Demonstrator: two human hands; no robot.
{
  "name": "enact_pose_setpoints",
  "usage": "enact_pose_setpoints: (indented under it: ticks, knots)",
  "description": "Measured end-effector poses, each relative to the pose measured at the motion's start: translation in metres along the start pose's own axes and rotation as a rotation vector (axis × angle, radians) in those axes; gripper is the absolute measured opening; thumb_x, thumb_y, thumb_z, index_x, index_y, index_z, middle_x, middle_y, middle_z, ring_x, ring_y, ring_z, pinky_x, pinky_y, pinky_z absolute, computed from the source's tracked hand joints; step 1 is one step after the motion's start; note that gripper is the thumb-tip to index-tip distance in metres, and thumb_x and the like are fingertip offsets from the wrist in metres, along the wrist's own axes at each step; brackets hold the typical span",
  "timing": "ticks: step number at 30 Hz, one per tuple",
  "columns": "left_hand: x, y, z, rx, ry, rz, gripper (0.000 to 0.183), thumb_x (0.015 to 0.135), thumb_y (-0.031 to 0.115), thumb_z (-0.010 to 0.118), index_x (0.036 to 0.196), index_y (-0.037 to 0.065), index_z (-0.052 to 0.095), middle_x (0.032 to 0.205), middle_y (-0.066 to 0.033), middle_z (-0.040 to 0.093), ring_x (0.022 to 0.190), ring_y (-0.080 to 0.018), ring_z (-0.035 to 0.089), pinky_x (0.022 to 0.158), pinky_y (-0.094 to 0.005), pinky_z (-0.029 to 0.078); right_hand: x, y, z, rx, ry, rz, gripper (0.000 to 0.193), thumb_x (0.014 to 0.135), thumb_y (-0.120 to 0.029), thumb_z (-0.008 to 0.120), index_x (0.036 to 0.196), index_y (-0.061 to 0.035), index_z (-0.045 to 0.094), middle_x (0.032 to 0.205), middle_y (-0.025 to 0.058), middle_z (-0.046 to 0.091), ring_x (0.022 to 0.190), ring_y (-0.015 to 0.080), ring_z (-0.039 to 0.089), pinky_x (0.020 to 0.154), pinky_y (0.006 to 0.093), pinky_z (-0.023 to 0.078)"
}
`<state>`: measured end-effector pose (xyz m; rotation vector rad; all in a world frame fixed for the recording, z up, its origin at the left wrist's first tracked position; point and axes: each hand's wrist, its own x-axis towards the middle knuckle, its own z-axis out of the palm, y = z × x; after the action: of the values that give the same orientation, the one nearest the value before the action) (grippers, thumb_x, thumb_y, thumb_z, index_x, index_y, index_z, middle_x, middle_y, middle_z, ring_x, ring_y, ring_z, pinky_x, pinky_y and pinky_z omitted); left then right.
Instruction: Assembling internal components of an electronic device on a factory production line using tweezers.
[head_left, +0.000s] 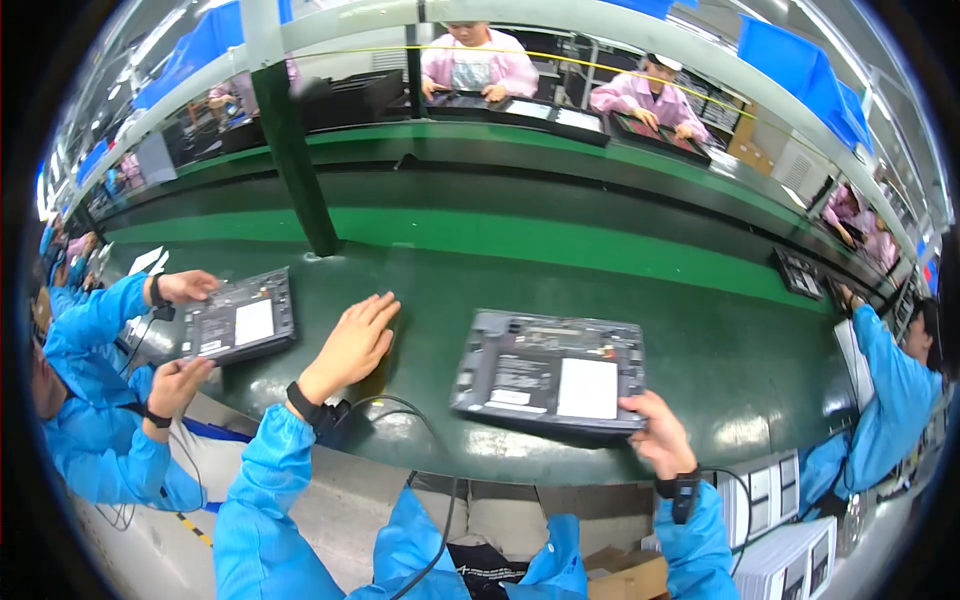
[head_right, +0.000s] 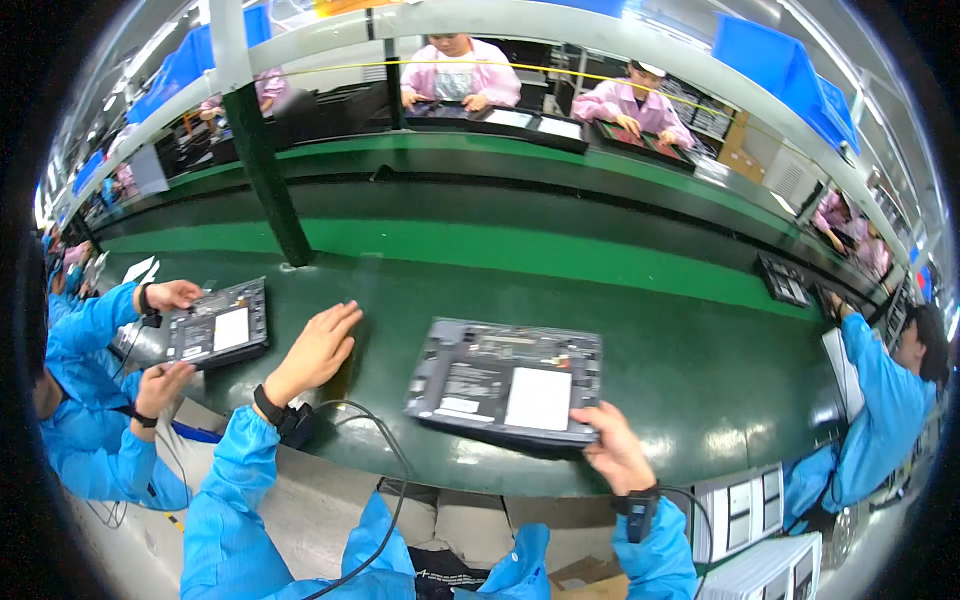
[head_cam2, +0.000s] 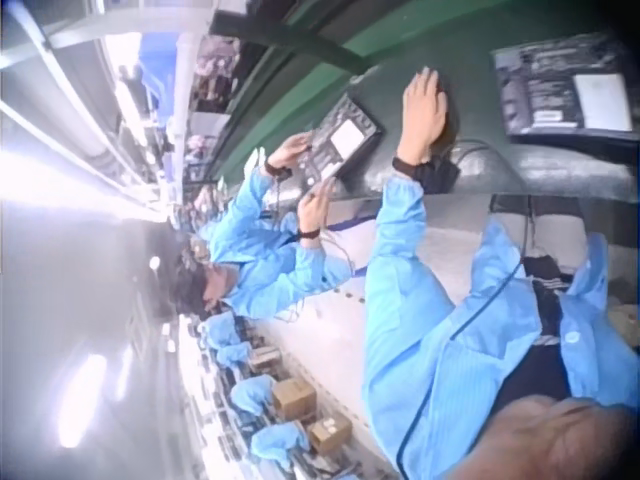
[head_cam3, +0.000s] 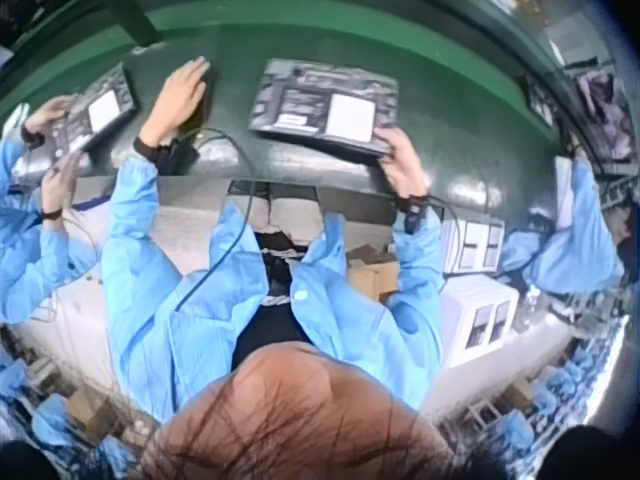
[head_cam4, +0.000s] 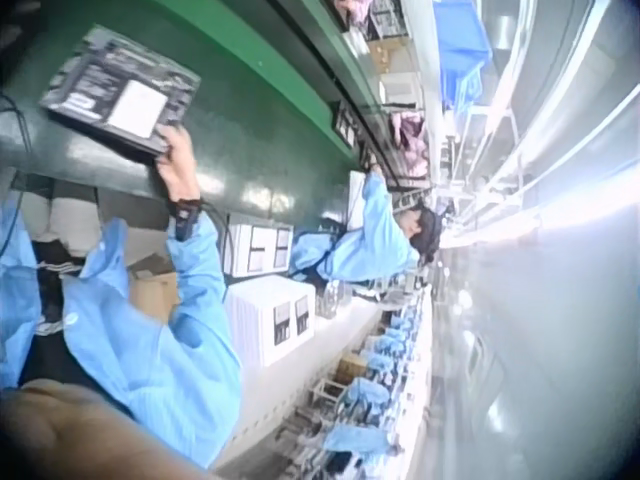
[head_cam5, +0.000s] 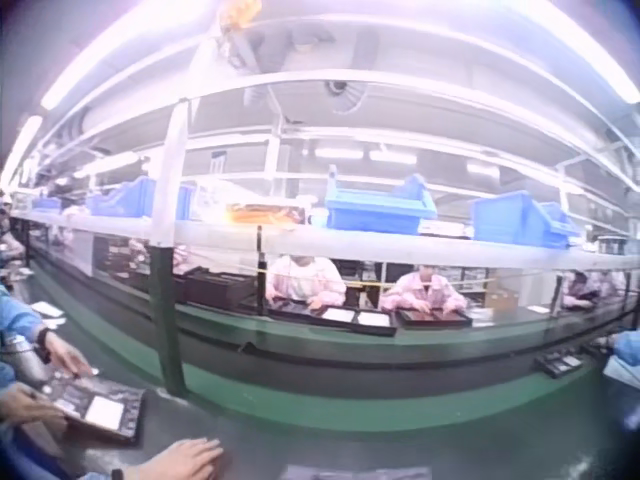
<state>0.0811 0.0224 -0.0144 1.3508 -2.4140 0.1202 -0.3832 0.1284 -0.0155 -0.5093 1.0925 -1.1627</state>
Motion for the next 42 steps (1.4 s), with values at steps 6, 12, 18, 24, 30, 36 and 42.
enact_pose_setpoints:
  ticks: [6, 12, 18, 24, 30, 36, 42]
  knots:
    - [-0.005, 0.093, -0.046, -0.14, -0.166, 0.274, 0.056, 0.092, 0.022, 0.064, 0.143, 0.003, 0.05, 0.146, -0.0175, 0.051, 0.133, -0.0352, 0.048, 0.11, -0.0457, 0.04, -0.021, 0.012, 0.023, -0.236, -0.143, 0.013, 0.036, 0.089, -0.013, 0.074, 0.12, 0.0026, 0.063, 0.105, 0.0094, 0.073, 0.092, 0.0141, 0.07, 0.073, 0.0295, 0.056]
    - [-0.024, 0.09, -0.026, -0.08, -0.253, 0.34, 0.06, 0.091, 0.027, 0.067, 0.145, 0.005, 0.05, 0.152, -0.0154, 0.047, 0.143, -0.0338, 0.04, 0.117, -0.048, 0.034, -0.008, -0.012, 0.002, -1.16, -0.064, -0.119, 0.037, 0.095, -0.025, 0.07, 0.115, 0.0054, 0.065, 0.105, 0.013, 0.069, 0.086, 0.0198, 0.065, 0.078, 0.0362, 0.052]
    - [-0.022, 0.134, -0.054, 0.348, -0.326, 0.494, 0.056, 0.085, 0.031, 0.071, 0.131, 0.001, 0.06, 0.128, -0.0133, 0.062, 0.114, -0.0277, 0.06, 0.103, -0.0489, 0.047, -0.017, -0.069, 0.035, -0.581, 0.29, -1.094, 0.04, 0.097, -0.027, 0.05, 0.105, 0.0066, 0.069, 0.104, 0.0103, 0.059, 0.071, 0.0143, 0.054, 0.06, 0.0306, 0.046]
    - [0.015, 0.169, -0.059, 0.036, -0.161, 0.868, 0.045, 0.099, 0.038, 0.055, 0.118, 0.0, 0.066, 0.112, -0.0105, 0.066, 0.092, -0.0189, 0.059, 0.078, -0.0299, 0.045, -0.001, -0.071, 0.052, -0.781, -0.192, -0.822, 0.057, 0.094, -0.056, 0.059, 0.094, 0.0, 0.073, 0.085, 0.0068, 0.069, 0.07, 0.0165, 0.066, 0.058, 0.0274, 0.048]
    - [0.039, 0.144, -0.029, 0.176, -0.241, 0.833, 0.04, 0.089, 0.027, 0.058, 0.119, 0.002, 0.069, 0.126, -0.0127, 0.064, 0.098, -0.0206, 0.057, 0.079, -0.0313, 0.045, 0.02, -0.053, 0.079, -1.545, -0.759, -1.175, 0.033, 0.077, -0.035, 0.081, 0.099, -0.0137, 0.067, 0.092, -0.001, 0.07, 0.062, 0.0107, 0.066, 0.051, 0.0239, 0.05]
    - [0.055, 0.132, -0.012, 0.126, -0.327, 0.906, 0.036, 0.092, 0.028, 0.058, 0.119, 0.009, 0.071, 0.135, -0.0077, 0.06, 0.107, -0.0226, 0.055, 0.083, -0.0344, 0.046, 0.037, -0.025, 0.075, -1.786, -0.74, -1.095, 0.018, 0.088, -0.03, 0.07, 0.096, -0.0158, 0.062, 0.12, 0.0063, 0.071, 0.061, 0.006, 0.057, 0.049, 0.0191, 0.04]
    - [0.067, 0.127, -0.005, 0.086, -0.343, 0.894, 0.033, 0.092, 0.027, 0.056, 0.118, 0.012, 0.071, 0.131, -0.0062, 0.063, 0.107, -0.0224, 0.058, 0.085, -0.036, 0.047, 0.052, -0.014, 0.073, -1.839, -0.704, -1.164, 0.023, 0.087, -0.032, 0.074, 0.089, -0.0192, 0.055, 0.123, 0.0104, 0.073, 0.052, 0.0041, 0.051, 0.046, 0.0158, 0.03]
